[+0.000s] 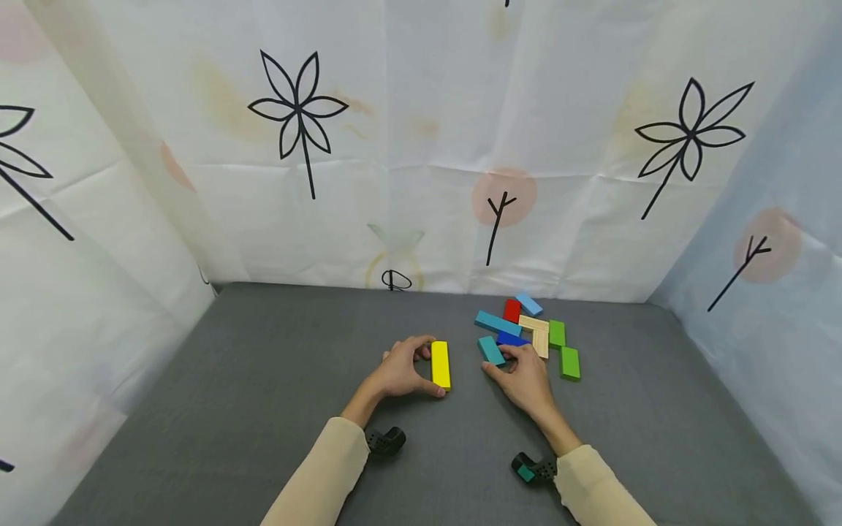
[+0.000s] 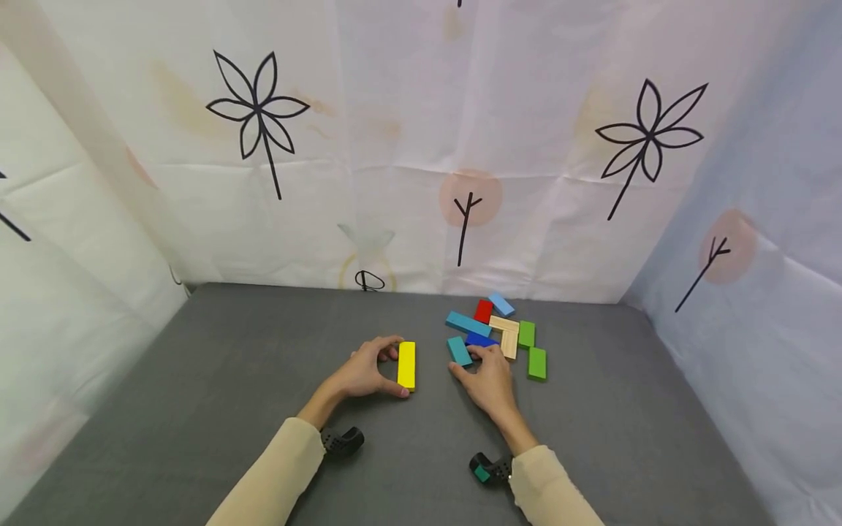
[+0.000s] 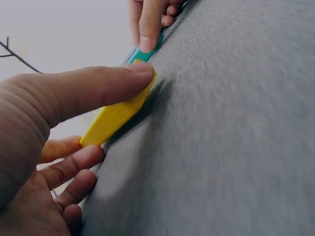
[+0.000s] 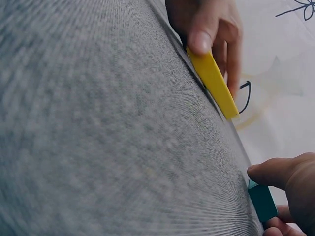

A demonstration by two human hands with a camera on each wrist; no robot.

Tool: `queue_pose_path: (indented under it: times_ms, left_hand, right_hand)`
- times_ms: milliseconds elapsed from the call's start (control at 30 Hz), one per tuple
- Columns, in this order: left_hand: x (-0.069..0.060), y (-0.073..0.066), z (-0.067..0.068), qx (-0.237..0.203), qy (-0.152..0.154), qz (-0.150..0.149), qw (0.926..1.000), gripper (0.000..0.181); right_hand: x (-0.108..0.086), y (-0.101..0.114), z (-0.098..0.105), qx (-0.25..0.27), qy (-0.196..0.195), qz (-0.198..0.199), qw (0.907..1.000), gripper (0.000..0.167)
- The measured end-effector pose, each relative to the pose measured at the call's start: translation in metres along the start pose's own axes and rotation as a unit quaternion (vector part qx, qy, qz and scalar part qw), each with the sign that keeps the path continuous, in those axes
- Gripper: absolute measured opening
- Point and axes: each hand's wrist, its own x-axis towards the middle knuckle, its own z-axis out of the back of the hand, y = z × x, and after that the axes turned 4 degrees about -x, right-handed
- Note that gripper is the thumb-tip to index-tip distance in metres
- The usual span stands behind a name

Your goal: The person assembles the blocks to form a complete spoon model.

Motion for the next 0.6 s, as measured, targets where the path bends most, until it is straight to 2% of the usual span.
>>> queue_pose_path:
  times_ms: [167, 367, 600]
  left_hand:
    - [-0.012, 0.007, 0.005, -0.011, -0.022, 0.007, 0.9997, 0.091]
    - [-0.016, 0.01, 0.002, -0.007, -0.037, -0.004, 0.9993, 0.091]
    - [-0.018, 0.01, 0.0, -0.01, -0.037, -0.008, 0.9992, 0.091]
  right_hand:
    - [0.001, -0.003, -0.001, 0.007, -0.004, 0.007, 0.9999, 0.048]
    - [0.001, -0.004, -0.003, 0.008, -0.003, 0.01, 0.9999, 0.048]
    - [-0.002, -0.003, -0.003, 0.014, -0.01, 0.005, 0.9998, 0.047]
